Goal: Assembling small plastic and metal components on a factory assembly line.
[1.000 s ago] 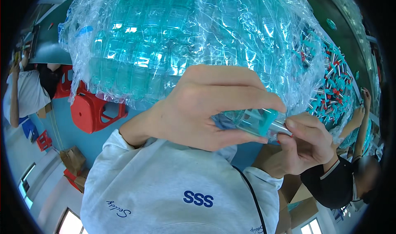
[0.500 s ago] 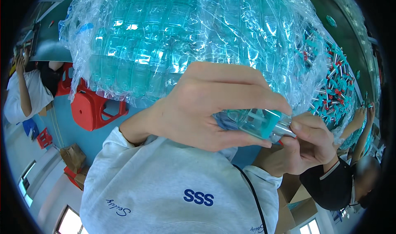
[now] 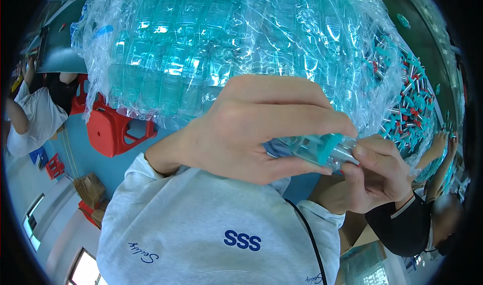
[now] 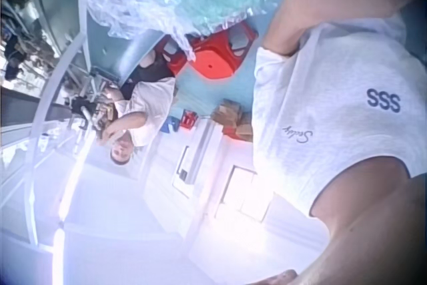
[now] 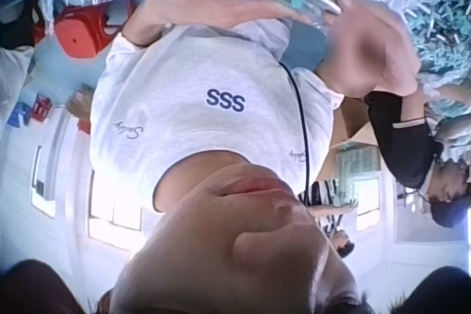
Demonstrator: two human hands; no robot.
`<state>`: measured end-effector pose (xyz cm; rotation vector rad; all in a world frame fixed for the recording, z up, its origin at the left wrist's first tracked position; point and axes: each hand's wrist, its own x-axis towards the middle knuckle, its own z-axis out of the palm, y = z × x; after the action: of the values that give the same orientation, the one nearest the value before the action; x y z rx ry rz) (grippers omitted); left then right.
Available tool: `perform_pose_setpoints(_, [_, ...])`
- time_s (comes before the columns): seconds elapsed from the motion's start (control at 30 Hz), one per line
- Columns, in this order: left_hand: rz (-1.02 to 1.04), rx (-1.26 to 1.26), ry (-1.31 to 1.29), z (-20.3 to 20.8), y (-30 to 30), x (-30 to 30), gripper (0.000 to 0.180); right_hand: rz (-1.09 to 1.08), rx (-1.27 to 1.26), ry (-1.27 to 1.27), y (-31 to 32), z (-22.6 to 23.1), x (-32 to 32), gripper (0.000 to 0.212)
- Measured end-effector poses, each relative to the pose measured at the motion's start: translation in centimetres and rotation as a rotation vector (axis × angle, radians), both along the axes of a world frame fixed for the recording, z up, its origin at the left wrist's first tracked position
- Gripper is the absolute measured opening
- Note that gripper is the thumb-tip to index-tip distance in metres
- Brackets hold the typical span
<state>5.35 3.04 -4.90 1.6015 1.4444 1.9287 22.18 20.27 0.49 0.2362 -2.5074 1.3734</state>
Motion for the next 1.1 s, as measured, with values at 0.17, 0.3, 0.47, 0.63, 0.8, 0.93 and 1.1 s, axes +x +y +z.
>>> perform_pose_setpoints(0.17, [0.01,0.0,-0.021,-0.2,0.1,0.1,0.042,-0.031,-0.034,0.008,-0.4,-0.3,-0.2,0.033])
perform_pose_setpoints(0.3, [0.022,-0.001,-0.002,-0.1,0.2,0.0,0.04,-0.024,-0.034,0.022,-0.3,-0.4,-0.3,0.032])
perform_pose_setpoints(0.47, [-0.064,-0.073,-0.054,0.5,0.4,0.3,0.049,-0.216,-0.041,0.206,-0.6,-1.1,-1.4,0.028])
perform_pose_setpoints(0.63, [-0.231,-0.168,-0.465,-0.2,-0.9,1.2,0.056,-0.429,-0.292,0.299,-3.1,-2.6,-1.8,0.031])
perform_pose_setpoints(0.8, [-0.225,-0.19,-0.468,-0.3,-0.9,1.3,0.053,-0.408,-0.187,0.35,-3.0,-2.6,-1.5,0.032])
perform_pose_setpoints(0.93, [-0.186,-0.21,-0.391,0.3,-1.0,0.8,0.047,-0.346,-0.172,0.349,-2.3,-2.3,-2.0,0.033])
perform_pose_setpoints(1.1, [-0.277,-0.138,-0.495,-0.9,0.0,0.9,0.034,-0.22,-0.036,0.238,-1.9,-1.4,-1.8,0.04])
